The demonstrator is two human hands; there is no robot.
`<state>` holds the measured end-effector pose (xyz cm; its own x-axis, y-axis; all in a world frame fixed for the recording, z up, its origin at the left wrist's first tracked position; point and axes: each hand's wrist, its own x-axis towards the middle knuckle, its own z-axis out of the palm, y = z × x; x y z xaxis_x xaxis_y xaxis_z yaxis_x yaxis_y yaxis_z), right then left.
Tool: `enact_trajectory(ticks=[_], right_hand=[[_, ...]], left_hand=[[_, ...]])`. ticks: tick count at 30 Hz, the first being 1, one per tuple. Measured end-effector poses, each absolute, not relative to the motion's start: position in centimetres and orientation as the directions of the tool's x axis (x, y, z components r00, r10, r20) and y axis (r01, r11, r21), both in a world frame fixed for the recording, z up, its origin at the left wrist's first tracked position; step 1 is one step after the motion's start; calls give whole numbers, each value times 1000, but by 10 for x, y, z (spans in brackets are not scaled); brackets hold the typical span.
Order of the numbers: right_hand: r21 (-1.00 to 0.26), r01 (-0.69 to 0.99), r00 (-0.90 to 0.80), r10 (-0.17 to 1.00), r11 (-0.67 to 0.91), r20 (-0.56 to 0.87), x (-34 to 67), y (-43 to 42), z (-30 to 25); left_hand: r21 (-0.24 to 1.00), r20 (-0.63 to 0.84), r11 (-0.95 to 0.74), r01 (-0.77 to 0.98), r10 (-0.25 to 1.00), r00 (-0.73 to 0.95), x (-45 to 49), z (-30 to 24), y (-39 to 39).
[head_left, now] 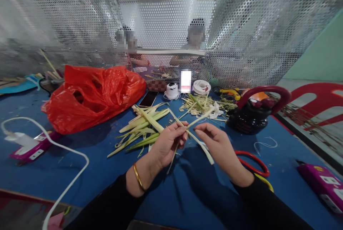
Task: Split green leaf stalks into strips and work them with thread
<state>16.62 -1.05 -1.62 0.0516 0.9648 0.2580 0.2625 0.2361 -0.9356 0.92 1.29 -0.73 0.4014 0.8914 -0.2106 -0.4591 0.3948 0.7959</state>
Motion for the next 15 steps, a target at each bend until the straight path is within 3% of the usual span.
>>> enact_trajectory(ticks=[5, 8, 11, 15], right_hand=[[-984, -51, -121, 977, 169, 174, 150, -14, -18], [-982, -78, -102, 979, 170, 177, 145, -17, -20], [-949, 159, -14, 961, 273, 274, 149, -19, -22], [-665, 581, -129, 860, 469, 494, 158, -20, -23]], left_hand=[[752, -255, 469, -462, 854, 453, 13, -11, 10], [760, -302, 504, -410, 833, 463, 14, -15, 10], [783, -335, 511, -355, 827, 452, 14, -16, 9], [818, -368, 503, -278, 830, 418, 13, -16, 9]])
